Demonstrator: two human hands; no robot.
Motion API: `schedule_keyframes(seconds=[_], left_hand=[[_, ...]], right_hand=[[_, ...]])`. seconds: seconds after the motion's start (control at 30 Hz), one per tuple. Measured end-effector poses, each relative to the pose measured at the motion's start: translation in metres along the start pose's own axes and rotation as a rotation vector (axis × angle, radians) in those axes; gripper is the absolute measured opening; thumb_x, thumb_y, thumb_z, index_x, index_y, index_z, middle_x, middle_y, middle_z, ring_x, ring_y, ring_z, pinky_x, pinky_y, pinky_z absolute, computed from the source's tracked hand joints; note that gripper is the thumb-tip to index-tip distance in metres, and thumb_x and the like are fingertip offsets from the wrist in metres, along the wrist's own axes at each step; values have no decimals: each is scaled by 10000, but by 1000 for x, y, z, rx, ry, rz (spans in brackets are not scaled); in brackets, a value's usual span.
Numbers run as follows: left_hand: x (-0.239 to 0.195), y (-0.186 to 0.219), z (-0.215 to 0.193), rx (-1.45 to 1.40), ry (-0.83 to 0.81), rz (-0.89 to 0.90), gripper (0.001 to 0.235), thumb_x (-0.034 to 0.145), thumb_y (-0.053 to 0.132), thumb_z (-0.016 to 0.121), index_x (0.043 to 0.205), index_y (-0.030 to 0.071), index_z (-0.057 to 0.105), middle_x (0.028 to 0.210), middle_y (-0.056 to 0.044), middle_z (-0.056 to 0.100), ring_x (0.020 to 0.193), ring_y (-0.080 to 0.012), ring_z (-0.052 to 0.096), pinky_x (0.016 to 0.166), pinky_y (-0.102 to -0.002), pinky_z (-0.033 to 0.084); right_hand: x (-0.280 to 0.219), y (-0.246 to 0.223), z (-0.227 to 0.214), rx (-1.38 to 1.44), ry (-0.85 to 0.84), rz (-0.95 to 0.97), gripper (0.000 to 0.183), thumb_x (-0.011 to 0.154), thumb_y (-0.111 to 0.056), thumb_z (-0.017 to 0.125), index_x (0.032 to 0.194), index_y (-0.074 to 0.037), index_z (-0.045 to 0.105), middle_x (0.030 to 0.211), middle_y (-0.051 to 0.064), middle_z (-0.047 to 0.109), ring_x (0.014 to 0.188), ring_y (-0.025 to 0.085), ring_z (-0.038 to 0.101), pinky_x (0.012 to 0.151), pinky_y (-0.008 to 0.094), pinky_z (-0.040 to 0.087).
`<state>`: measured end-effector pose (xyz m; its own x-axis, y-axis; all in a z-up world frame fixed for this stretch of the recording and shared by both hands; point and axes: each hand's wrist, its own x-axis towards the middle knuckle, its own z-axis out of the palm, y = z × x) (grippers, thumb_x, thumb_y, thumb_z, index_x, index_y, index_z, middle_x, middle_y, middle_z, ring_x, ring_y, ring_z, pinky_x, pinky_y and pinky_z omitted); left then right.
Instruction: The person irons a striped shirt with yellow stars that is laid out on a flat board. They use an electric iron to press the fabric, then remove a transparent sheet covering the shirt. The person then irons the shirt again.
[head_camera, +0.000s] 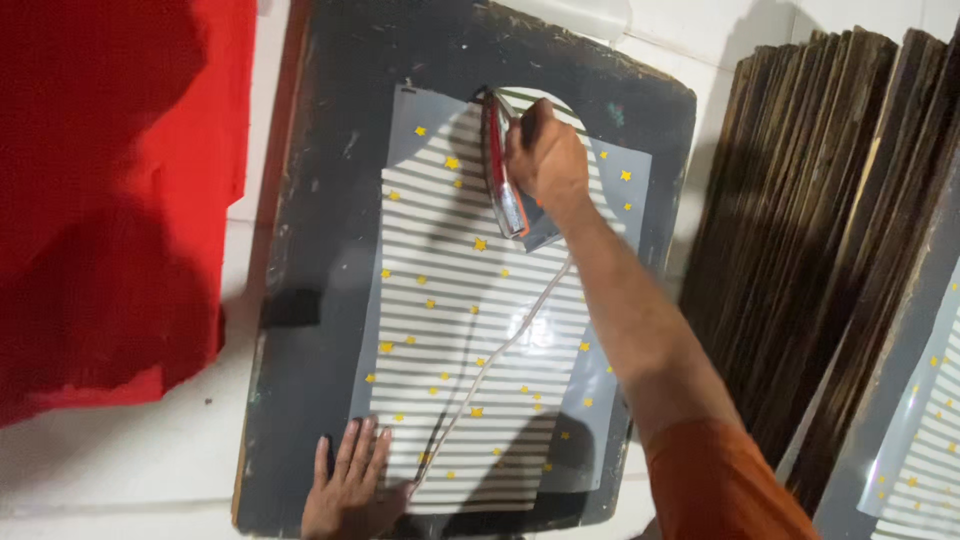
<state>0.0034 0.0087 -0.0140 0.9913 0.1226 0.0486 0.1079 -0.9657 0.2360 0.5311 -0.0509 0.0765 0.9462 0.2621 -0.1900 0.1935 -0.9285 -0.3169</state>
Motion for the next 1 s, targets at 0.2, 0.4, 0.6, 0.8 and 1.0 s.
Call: schedule_keyframes(seconds=[0.2, 0.4, 0.6, 0.8, 1.0], left_hand=[[-14, -3, 3, -63, -101, 7, 890, 900, 771, 370, 1581, 199, 326, 1655, -59, 310, 1542, -251, 274, 1219, -579, 228], [-5, -4, -2, -61, -65, 28, 897, 893, 754, 416, 1577, 179, 329, 1646, -76, 322, 1533, -272, 290, 1208, -590, 250], [-5, -3, -1, -62, -24, 32, 884, 888, 738, 456, 1558, 166, 386, 1634, -93, 359, 1520, -288, 332, 1199, -592, 293], [-1, -4, -3, -48, -36, 33, 877, 890, 739, 439, 1564, 181, 383, 1625, -94, 376, 1512, -276, 351, 1187, -590, 322], [3, -3, -8, -55, 0, 44, 906, 879, 738, 463, 1570, 160, 370, 1629, -110, 369, 1517, -279, 342, 1210, -591, 290]], right_hand=[[-59, -26, -17, 28, -88, -121, 301, 965, -406, 411, 1022, -126, 504, 787, 189, 696, 692, 470, 640, 580, 561, 508], [-68, -26, 30, -101, -126, -179, 289, 952, -388, 450, 1051, -117, 474, 746, 224, 688, 709, 518, 651, 622, 624, 466], [-64, -21, 38, -128, -93, -160, 278, 949, -403, 478, 1049, -144, 469, 750, 170, 714, 757, 500, 671, 657, 612, 477], [-62, -19, 41, -122, -28, -185, 282, 941, -406, 493, 1034, -140, 492, 719, 171, 707, 715, 504, 669, 618, 628, 473], [-62, -18, 40, -31, 16, -245, 249, 926, -359, 492, 1002, -122, 481, 682, 174, 692, 686, 511, 645, 576, 625, 457]])
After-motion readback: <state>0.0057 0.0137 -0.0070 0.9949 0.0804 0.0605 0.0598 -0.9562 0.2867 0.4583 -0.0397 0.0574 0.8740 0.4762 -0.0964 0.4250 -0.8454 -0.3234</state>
